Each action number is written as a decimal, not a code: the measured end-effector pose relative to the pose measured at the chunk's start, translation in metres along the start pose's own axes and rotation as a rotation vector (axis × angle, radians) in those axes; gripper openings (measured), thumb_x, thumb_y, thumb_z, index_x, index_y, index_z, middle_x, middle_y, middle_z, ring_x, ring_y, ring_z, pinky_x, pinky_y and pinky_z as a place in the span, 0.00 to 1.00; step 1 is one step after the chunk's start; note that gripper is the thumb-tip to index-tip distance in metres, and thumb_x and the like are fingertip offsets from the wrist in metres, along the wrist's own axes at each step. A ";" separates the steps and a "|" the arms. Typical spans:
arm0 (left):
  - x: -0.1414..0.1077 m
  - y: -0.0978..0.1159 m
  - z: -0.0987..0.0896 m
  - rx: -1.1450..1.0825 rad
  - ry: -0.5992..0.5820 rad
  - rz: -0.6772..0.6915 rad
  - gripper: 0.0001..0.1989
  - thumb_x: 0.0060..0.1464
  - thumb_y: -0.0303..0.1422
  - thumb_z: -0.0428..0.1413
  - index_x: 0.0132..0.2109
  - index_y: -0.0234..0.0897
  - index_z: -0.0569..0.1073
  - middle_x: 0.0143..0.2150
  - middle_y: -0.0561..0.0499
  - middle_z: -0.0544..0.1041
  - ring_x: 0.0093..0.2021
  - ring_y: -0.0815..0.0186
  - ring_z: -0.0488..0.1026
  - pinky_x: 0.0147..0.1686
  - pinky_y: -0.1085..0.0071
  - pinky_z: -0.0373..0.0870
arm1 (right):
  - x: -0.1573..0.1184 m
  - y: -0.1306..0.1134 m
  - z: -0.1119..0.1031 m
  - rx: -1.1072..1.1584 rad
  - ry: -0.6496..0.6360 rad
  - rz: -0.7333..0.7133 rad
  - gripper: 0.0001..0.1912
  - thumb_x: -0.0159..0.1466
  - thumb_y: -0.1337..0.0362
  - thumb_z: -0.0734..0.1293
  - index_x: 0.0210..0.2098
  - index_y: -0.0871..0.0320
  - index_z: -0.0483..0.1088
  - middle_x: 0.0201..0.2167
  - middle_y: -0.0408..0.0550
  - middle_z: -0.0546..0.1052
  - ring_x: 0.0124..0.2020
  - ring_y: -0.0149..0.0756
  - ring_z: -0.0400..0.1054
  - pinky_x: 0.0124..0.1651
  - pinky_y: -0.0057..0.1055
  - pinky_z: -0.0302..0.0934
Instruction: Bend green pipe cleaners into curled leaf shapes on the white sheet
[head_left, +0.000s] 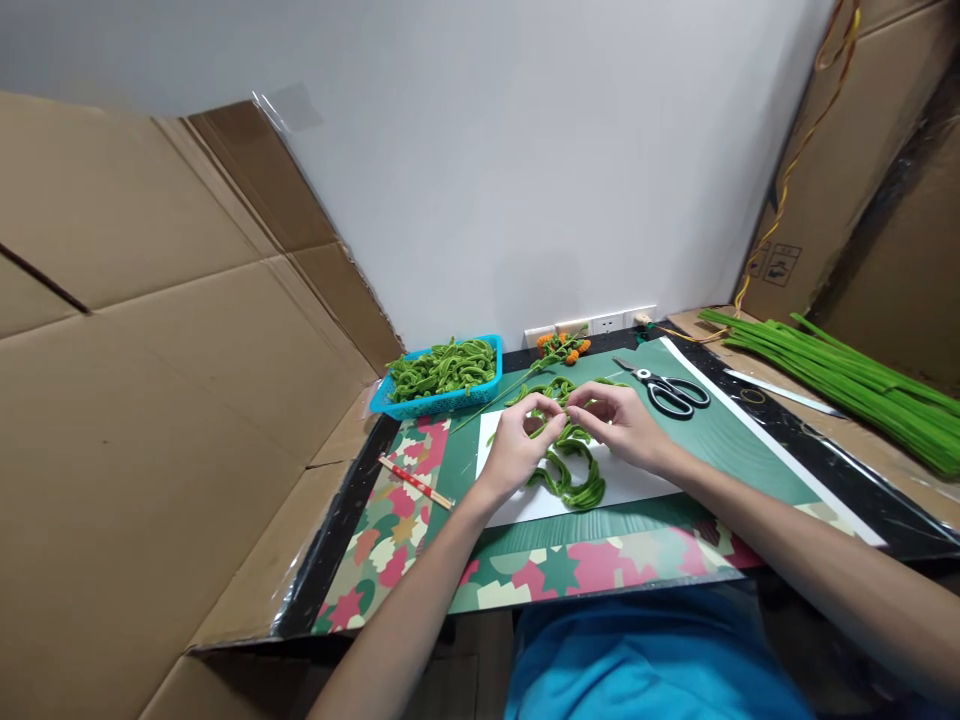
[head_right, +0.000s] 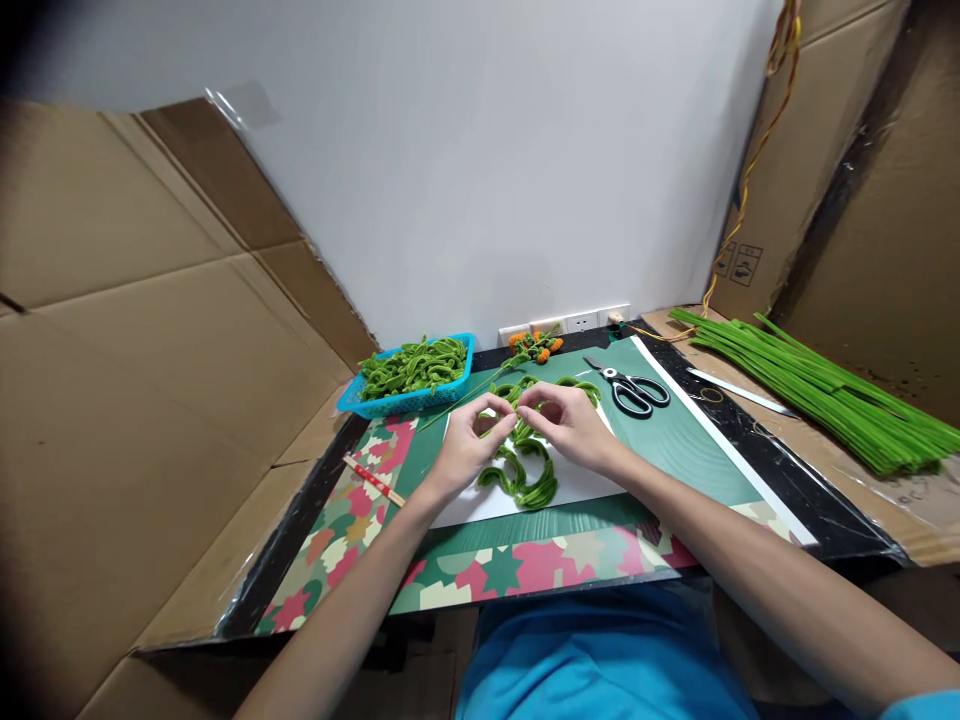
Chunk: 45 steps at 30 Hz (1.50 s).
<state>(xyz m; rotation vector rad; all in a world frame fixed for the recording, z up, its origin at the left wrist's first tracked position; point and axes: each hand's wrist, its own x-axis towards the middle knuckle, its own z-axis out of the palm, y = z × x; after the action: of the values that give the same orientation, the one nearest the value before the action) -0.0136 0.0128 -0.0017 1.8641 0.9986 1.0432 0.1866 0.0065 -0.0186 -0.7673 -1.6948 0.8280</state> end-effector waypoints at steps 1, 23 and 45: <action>0.000 0.000 0.000 0.018 0.008 0.005 0.14 0.62 0.43 0.63 0.41 0.35 0.76 0.37 0.51 0.77 0.31 0.69 0.71 0.32 0.74 0.67 | 0.000 0.001 0.000 -0.052 0.011 -0.025 0.15 0.72 0.52 0.67 0.40 0.58 0.77 0.31 0.47 0.78 0.26 0.32 0.68 0.27 0.28 0.60; 0.003 -0.003 -0.004 -0.070 -0.026 -0.119 0.20 0.58 0.49 0.65 0.38 0.33 0.80 0.23 0.56 0.70 0.19 0.74 0.60 0.19 0.76 0.55 | -0.006 0.018 -0.006 -0.565 -0.011 -0.463 0.08 0.75 0.67 0.63 0.45 0.58 0.75 0.34 0.47 0.80 0.25 0.30 0.68 0.30 0.27 0.59; 0.001 -0.004 -0.001 -0.213 -0.140 -0.124 0.18 0.60 0.47 0.64 0.39 0.33 0.78 0.27 0.56 0.72 0.19 0.76 0.63 0.19 0.77 0.58 | -0.004 0.016 -0.002 -0.299 0.028 -0.197 0.13 0.75 0.59 0.61 0.35 0.56 0.69 0.24 0.41 0.70 0.23 0.31 0.61 0.28 0.28 0.54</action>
<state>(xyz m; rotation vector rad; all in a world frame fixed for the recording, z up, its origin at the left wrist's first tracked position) -0.0147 0.0151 -0.0045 1.6564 0.8738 0.8960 0.1909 0.0123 -0.0332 -0.7911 -1.8586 0.4313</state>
